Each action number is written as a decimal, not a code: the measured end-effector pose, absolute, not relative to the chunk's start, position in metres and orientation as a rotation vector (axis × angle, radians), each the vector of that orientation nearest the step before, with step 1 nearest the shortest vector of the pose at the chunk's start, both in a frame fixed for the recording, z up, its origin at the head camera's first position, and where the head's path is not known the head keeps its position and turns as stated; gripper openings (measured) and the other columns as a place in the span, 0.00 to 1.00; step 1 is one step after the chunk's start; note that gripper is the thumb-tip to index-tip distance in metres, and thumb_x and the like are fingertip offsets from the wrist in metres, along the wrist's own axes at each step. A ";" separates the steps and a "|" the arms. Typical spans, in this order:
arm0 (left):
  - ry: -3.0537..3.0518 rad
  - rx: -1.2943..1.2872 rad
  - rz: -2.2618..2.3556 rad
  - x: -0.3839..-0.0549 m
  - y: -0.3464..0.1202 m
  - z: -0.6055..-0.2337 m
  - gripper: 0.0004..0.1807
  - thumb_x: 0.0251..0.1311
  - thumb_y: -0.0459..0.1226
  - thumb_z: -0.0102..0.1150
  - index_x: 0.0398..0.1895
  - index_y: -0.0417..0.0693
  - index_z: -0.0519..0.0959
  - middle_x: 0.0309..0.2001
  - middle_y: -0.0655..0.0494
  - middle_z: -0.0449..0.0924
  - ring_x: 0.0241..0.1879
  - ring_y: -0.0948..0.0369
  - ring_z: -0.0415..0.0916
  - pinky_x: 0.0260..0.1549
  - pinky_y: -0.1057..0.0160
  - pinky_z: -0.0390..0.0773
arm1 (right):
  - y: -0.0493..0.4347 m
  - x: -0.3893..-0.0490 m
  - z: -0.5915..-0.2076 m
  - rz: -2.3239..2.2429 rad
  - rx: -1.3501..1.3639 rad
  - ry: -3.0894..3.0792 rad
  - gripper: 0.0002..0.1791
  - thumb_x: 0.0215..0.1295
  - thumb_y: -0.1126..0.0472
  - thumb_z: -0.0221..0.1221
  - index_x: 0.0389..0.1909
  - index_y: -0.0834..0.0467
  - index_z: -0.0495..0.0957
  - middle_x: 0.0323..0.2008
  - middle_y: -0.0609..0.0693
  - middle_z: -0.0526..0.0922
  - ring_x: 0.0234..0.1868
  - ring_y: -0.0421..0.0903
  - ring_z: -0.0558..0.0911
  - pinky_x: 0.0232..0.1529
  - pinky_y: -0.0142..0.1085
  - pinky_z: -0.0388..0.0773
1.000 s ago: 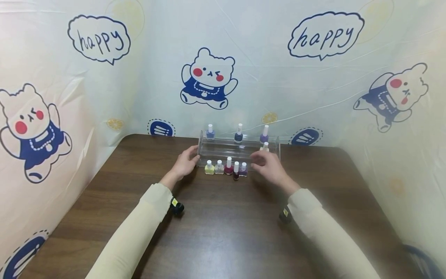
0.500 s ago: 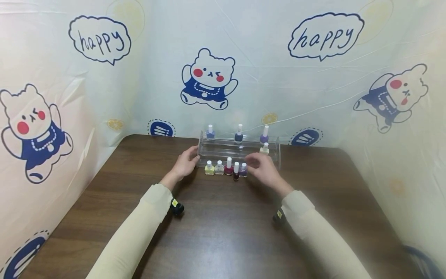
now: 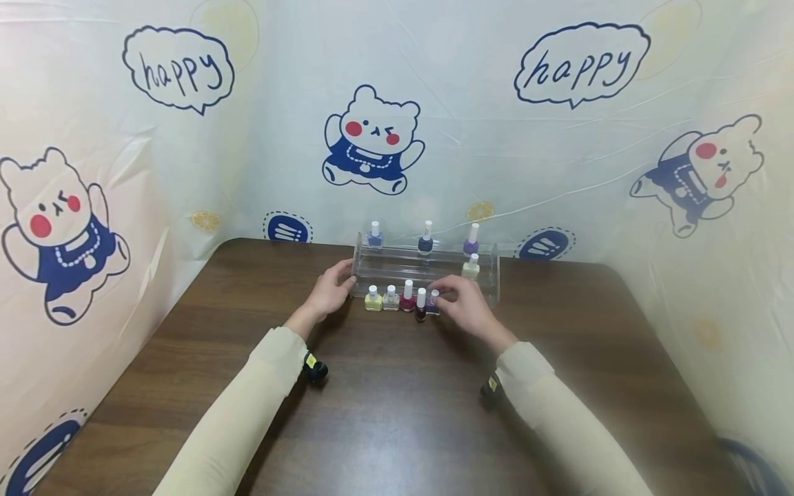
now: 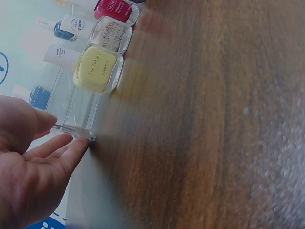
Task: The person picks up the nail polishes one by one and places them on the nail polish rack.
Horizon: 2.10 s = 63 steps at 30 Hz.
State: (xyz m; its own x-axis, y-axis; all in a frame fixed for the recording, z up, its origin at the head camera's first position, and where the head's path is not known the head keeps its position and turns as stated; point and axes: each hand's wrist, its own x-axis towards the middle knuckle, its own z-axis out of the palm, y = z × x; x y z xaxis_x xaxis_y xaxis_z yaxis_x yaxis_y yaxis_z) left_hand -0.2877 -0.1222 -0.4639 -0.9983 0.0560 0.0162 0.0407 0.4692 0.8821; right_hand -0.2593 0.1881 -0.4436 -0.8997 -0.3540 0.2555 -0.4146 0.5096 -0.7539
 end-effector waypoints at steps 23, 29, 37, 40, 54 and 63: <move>2.663 0.097 1.627 -0.288 -0.123 -0.464 0.27 0.76 0.30 0.49 0.76 0.45 0.65 0.70 0.40 0.71 0.66 0.44 0.73 0.66 0.51 0.73 | 0.189 -0.264 -0.450 1.140 0.855 -2.551 0.09 0.63 0.72 0.68 0.41 0.59 0.89 0.43 0.52 0.89 0.43 0.49 0.88 0.43 0.42 0.87; 2.656 0.096 1.627 -0.288 -0.123 -0.464 0.27 0.76 0.30 0.49 0.76 0.45 0.64 0.70 0.40 0.71 0.66 0.44 0.73 0.66 0.50 0.74 | 0.189 -0.263 -0.448 1.112 0.869 -2.539 0.09 0.62 0.73 0.68 0.41 0.60 0.89 0.43 0.53 0.89 0.44 0.51 0.88 0.45 0.42 0.87; 2.654 0.101 1.625 -0.288 -0.123 -0.463 0.27 0.76 0.30 0.48 0.77 0.45 0.64 0.71 0.40 0.70 0.67 0.44 0.72 0.66 0.51 0.73 | 0.192 -0.265 -0.440 1.099 0.869 -2.525 0.09 0.62 0.73 0.68 0.41 0.60 0.89 0.42 0.52 0.89 0.42 0.49 0.88 0.43 0.41 0.87; 2.656 0.104 1.627 -0.289 -0.123 -0.463 0.27 0.76 0.30 0.48 0.77 0.46 0.64 0.71 0.40 0.70 0.67 0.44 0.72 0.65 0.51 0.74 | 0.193 -0.266 -0.437 1.098 0.877 -2.523 0.09 0.62 0.73 0.68 0.41 0.60 0.88 0.42 0.52 0.89 0.42 0.49 0.88 0.43 0.41 0.87; 2.658 0.103 1.634 -0.289 -0.123 -0.464 0.27 0.76 0.30 0.49 0.76 0.45 0.65 0.70 0.39 0.71 0.66 0.44 0.73 0.65 0.51 0.75 | 0.193 -0.265 -0.427 1.075 0.860 -2.542 0.10 0.61 0.74 0.68 0.43 0.63 0.88 0.44 0.55 0.89 0.44 0.51 0.88 0.44 0.41 0.87; 2.658 0.104 1.634 -0.290 -0.123 -0.465 0.27 0.76 0.30 0.49 0.77 0.46 0.64 0.71 0.40 0.70 0.65 0.44 0.74 0.63 0.51 0.76 | 0.194 -0.266 -0.421 1.082 0.837 -2.549 0.10 0.62 0.73 0.68 0.43 0.61 0.89 0.44 0.54 0.89 0.43 0.49 0.87 0.42 0.42 0.87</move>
State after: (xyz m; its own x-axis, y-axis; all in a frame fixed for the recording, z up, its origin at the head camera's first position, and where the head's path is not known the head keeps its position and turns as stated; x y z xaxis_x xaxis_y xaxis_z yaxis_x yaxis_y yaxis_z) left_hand -0.2897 -0.1226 -0.4654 -0.9976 0.0670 0.0179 0.0462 0.4498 0.8919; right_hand -0.2661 0.1935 -0.4208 -0.8047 -0.4099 0.4295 -0.5937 0.5597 -0.5781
